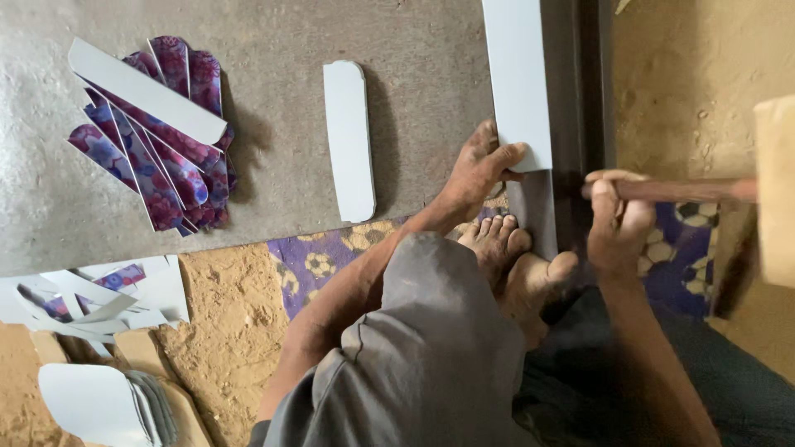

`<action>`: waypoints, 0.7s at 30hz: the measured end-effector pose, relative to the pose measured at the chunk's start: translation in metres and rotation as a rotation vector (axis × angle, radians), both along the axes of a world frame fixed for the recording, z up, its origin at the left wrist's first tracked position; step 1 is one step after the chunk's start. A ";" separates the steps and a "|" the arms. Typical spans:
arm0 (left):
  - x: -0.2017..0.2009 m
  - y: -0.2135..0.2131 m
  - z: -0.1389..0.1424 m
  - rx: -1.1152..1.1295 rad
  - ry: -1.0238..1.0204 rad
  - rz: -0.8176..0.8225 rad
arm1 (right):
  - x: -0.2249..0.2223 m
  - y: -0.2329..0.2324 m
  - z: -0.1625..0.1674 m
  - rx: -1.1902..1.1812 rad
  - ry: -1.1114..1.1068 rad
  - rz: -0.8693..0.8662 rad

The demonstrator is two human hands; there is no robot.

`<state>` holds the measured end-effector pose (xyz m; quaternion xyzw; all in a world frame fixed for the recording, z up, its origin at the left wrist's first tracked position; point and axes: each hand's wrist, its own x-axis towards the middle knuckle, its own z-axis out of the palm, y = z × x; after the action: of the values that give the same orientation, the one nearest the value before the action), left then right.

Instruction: The person sits on the floor and bends white plastic strips one at a time by holding each against a metal beam and striking it with a wooden mallet to curve it, placing the finished curved strips onto a growing pile of patterned strips beside them.

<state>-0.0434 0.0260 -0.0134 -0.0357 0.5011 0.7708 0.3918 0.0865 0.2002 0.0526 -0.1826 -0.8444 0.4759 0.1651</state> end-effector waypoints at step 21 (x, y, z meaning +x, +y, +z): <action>-0.006 0.006 0.012 -0.011 0.118 0.032 | 0.168 0.034 0.036 -0.430 0.442 -0.385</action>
<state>-0.0494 0.0317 -0.0019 -0.0003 0.5267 0.7750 0.3491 0.2541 0.2339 0.0888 -0.2617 -0.6188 0.6308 0.3882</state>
